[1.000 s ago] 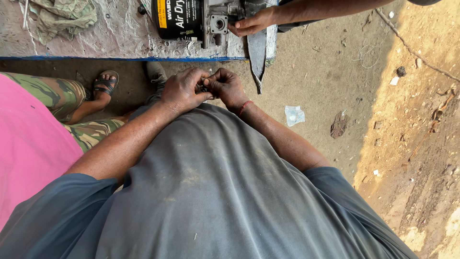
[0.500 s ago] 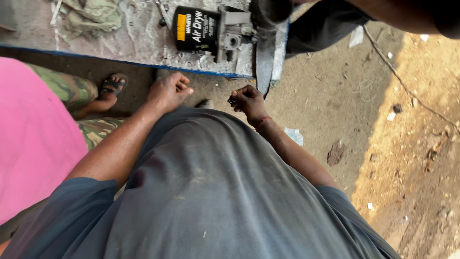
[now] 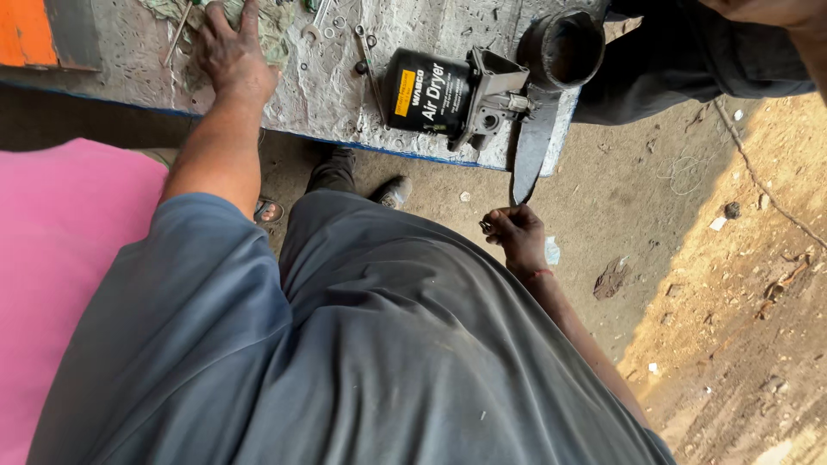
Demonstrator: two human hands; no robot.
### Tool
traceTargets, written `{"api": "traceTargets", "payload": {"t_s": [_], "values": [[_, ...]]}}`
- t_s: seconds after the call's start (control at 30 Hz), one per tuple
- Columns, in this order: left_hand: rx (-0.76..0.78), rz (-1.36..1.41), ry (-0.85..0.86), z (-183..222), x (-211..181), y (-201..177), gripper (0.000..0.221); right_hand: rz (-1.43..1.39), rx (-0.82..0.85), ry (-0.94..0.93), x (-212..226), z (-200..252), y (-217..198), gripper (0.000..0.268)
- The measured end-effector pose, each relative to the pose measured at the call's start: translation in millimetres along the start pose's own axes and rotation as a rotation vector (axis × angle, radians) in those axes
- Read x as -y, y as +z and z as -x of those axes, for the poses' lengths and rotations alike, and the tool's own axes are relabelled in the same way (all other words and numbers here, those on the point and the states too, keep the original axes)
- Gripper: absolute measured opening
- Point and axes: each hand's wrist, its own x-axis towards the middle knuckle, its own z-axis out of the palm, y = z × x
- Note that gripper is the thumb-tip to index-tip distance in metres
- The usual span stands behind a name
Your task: The person assembles a Wabco air dryer unit on a workbench, using a screwdriver to tighten components and install a fan-like part. Another person assists by handing over parts and tools.
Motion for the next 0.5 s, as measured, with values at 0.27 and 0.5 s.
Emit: {"api": "traceTargets", "payload": {"t_s": [0.27,0.5], "values": [[-0.378,0.632,-0.099,-56.2,102.2,14.1,0.030,-0.193,-0.037,0.007,7.2,-7.2,35.8,0.012],[-0.397,0.240,0.020,-100.5,117.7,-31.6,0.044,-0.182,-0.085,-0.030,27.5,-12.7,61.9,0.013]]}}
